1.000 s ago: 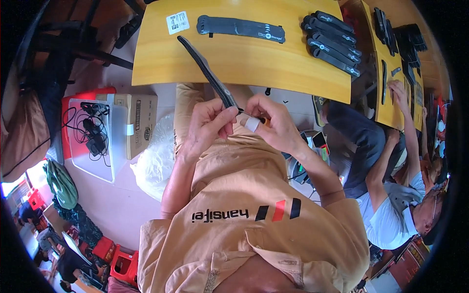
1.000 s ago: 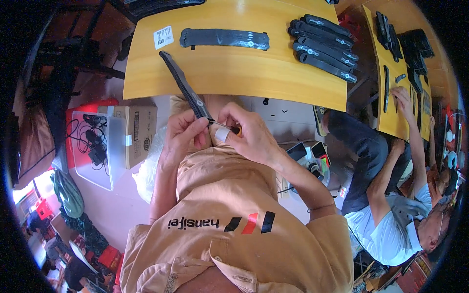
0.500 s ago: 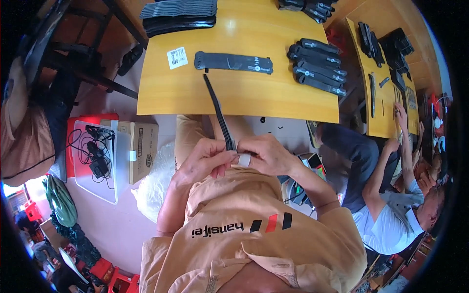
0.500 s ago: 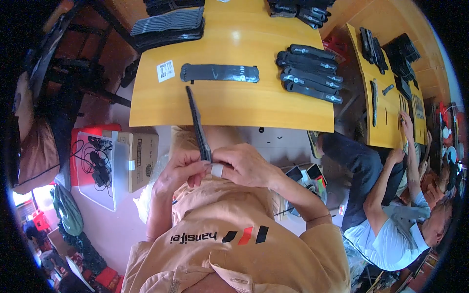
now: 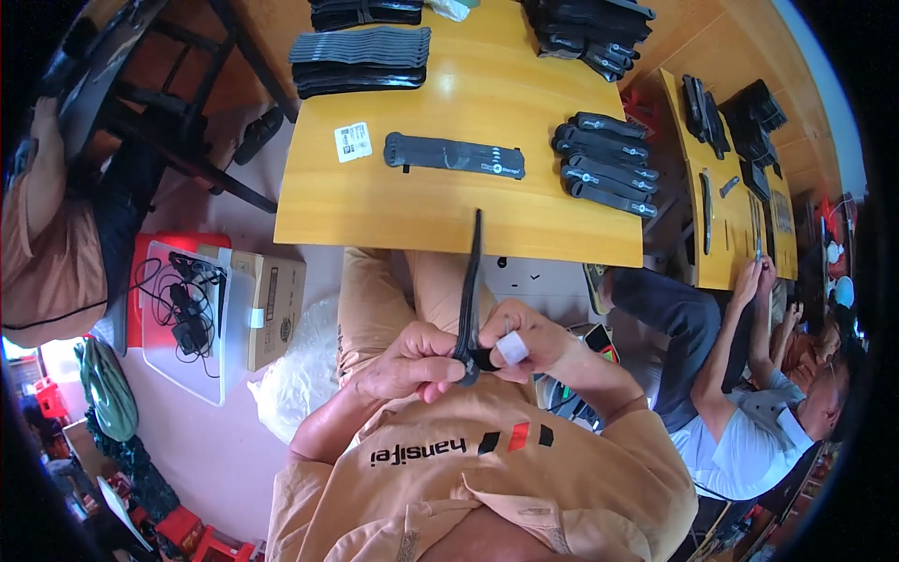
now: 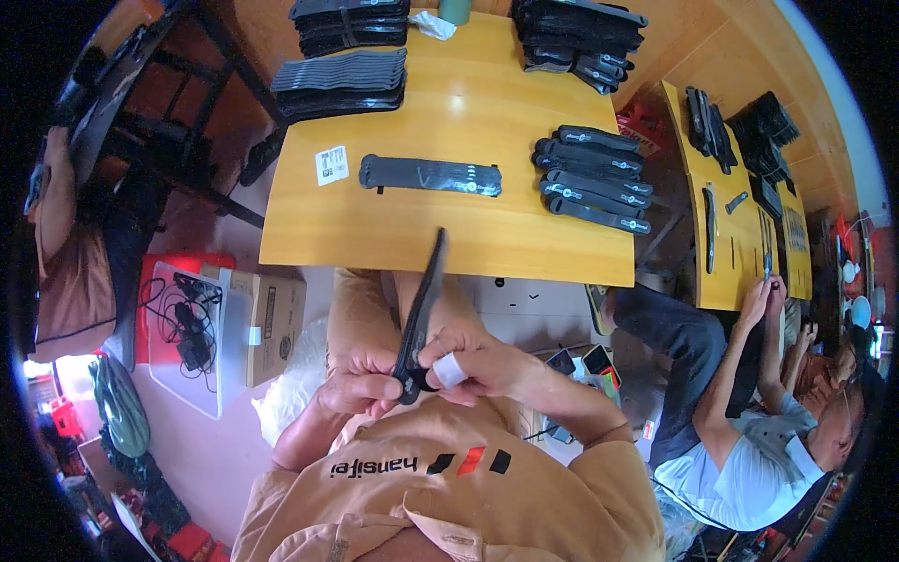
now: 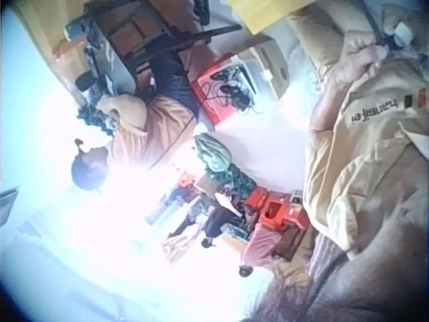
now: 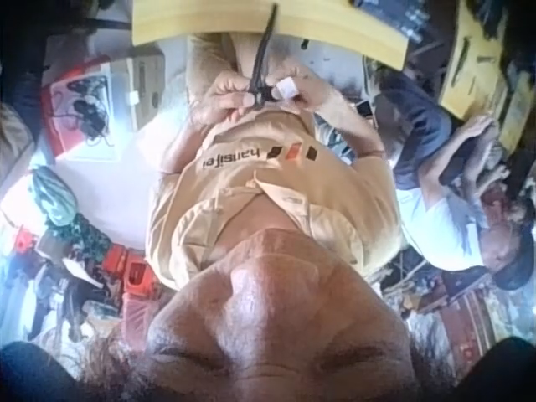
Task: The person is inspecting and cleaning black textile/plastic strips using a small handheld precision tool at a workshop desk.
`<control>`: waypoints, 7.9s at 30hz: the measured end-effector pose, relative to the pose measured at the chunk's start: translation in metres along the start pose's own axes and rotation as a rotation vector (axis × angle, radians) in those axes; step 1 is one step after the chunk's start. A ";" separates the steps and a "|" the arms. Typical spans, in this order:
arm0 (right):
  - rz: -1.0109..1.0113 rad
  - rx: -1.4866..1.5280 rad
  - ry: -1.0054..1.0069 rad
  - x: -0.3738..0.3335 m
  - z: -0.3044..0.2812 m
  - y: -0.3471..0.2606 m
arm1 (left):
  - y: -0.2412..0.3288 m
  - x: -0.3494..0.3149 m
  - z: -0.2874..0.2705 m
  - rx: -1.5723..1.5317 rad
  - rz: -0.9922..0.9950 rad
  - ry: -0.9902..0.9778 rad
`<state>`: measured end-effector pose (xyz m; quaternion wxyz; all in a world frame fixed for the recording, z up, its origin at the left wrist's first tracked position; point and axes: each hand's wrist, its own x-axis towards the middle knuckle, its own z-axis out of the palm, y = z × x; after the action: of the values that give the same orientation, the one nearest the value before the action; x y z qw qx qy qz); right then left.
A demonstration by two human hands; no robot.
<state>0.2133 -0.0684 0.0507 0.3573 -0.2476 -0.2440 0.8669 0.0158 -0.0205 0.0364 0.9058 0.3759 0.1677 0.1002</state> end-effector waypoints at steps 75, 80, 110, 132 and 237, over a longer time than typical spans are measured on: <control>-0.833 -1.376 0.602 -0.008 -0.001 -0.017 | -0.008 0.020 -0.024 0.247 0.127 0.245; -0.621 -1.108 0.550 -0.006 -0.014 0.003 | -0.013 0.051 -0.025 -0.291 0.338 0.394; -0.477 -0.400 1.227 0.037 -0.122 -0.051 | 0.046 0.111 -0.134 0.363 0.479 1.037; -0.508 -0.497 1.331 0.057 -0.149 -0.050 | 0.049 0.125 -0.142 0.406 0.433 1.136; -0.530 -0.875 1.495 0.058 -0.158 -0.053 | 0.049 0.128 -0.147 0.545 0.604 1.080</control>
<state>0.2989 0.0468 -0.0518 0.4842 -0.7955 -0.3051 0.1992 0.0759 0.1485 -0.0554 0.4996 0.5186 0.5038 0.4771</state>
